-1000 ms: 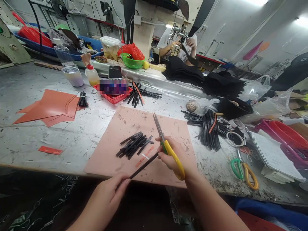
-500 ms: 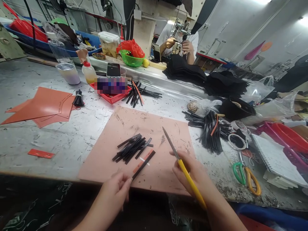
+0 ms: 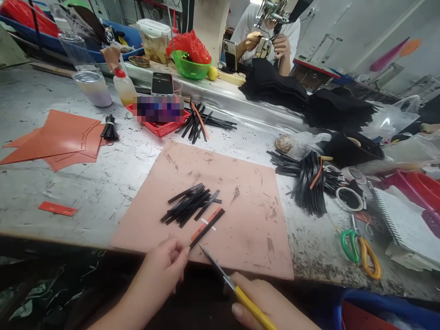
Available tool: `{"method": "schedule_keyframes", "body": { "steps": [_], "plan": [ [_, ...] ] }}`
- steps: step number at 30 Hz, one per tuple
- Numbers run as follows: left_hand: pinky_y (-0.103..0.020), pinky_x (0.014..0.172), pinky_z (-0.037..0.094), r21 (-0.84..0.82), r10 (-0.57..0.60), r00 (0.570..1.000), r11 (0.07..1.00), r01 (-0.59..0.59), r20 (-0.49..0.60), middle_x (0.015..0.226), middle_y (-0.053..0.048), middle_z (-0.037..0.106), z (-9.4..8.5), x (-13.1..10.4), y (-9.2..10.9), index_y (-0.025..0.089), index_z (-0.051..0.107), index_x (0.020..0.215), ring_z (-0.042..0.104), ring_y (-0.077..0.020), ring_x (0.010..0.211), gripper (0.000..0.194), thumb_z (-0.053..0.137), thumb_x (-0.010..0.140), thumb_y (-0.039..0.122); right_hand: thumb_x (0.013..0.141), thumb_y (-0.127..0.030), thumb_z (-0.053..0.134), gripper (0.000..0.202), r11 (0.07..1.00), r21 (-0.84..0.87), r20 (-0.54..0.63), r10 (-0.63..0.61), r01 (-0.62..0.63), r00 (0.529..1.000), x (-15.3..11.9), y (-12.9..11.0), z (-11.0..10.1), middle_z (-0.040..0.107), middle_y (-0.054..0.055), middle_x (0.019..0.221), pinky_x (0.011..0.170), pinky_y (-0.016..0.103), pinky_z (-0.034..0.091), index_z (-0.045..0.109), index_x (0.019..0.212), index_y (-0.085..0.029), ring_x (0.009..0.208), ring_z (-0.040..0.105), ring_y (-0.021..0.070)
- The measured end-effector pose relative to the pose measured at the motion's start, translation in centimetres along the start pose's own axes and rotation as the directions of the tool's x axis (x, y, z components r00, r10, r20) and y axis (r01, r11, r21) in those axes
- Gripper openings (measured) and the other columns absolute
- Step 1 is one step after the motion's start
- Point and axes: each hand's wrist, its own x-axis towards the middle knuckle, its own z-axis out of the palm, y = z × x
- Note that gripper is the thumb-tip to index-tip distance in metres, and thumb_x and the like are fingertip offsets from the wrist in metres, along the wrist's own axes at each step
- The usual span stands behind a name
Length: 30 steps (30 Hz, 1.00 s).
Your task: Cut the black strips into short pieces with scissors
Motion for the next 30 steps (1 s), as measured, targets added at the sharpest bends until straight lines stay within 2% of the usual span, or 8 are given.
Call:
{"method": "schedule_keyframes", "body": {
  "steps": [5,13,17,22,26,30],
  "plan": [
    [-0.016,0.032,0.026,-0.018,0.01,1.0,1.0,-0.01,-0.006,0.038,0.009,0.045,0.2,-0.3,0.4,0.021,0.045,0.061,0.037,-0.0067,0.028,0.026,0.044,0.07,0.045,0.087,-0.051,0.034,0.038,0.999,0.046,0.054,-0.022,0.019,0.998,1.0,-0.9,0.3,0.062,0.004,0.077,0.059,0.024,0.04,0.051,0.099,-0.02,0.065,0.056,0.018],
    [-0.017,0.031,0.025,-0.04,0.004,1.0,0.999,-0.005,-0.009,0.037,0.009,0.043,0.1,-0.5,0.7,0.021,0.043,0.06,0.035,-0.0071,0.027,0.025,0.046,0.069,0.045,0.087,-0.048,0.035,0.035,0.997,0.037,-0.028,-0.072,0.073,0.997,1.8,-0.8,0.9,0.062,0.004,0.076,0.062,0.025,0.041,0.051,0.098,-0.019,0.067,0.057,0.0184],
    [-0.016,0.032,0.026,-0.026,0.02,1.0,0.999,-0.02,0.005,0.039,0.009,0.044,0.1,-0.4,0.2,0.02,0.045,0.062,0.036,-0.0066,0.028,0.024,0.046,0.073,0.042,0.086,-0.046,0.037,0.032,0.997,0.058,-0.029,-0.053,0.055,0.998,1.8,-1.0,0.8,0.063,0.004,0.076,0.061,0.024,0.041,0.053,0.094,-0.019,0.066,0.057,0.0175],
    [-0.016,0.031,0.026,-0.06,0.011,1.0,0.998,-0.01,0.012,0.039,0.008,0.045,0.0,-0.5,0.1,0.02,0.046,0.063,0.036,-0.0065,0.028,0.025,0.045,0.073,0.043,0.084,-0.046,0.041,0.032,0.995,0.088,-0.089,-0.033,0.041,0.996,1.9,-0.9,1.1,0.062,0.003,0.073,0.061,0.024,0.042,0.057,0.091,-0.019,0.064,0.056,0.0169],
    [-0.016,0.033,0.028,-0.101,0.044,0.999,0.994,-0.047,-0.027,0.041,0.008,0.045,-0.8,-0.9,1.0,0.019,0.049,0.064,0.036,-0.006,0.029,0.028,0.046,0.072,0.046,0.082,-0.045,0.044,0.032,0.994,0.093,-0.13,-0.036,0.048,0.991,2.1,-1.5,0.8,0.063,0.002,0.073,0.06,0.023,0.043,0.059,0.092,-0.019,0.063,0.056,0.0159],
    [-0.016,0.036,0.031,-0.091,0.107,0.988,0.989,-0.118,-0.112,0.043,0.008,0.046,-2.6,-0.9,1.6,0.019,0.052,0.068,0.04,-0.006,0.032,0.027,0.048,0.074,0.045,0.081,-0.044,0.047,0.029,0.995,0.095,-0.151,-0.028,0.042,0.988,3.2,-2.8,-0.1,0.057,-0.001,0.062,0.054,0.022,0.04,0.06,0.091,-0.019,0.055,0.05,0.0131]
  ]
}}
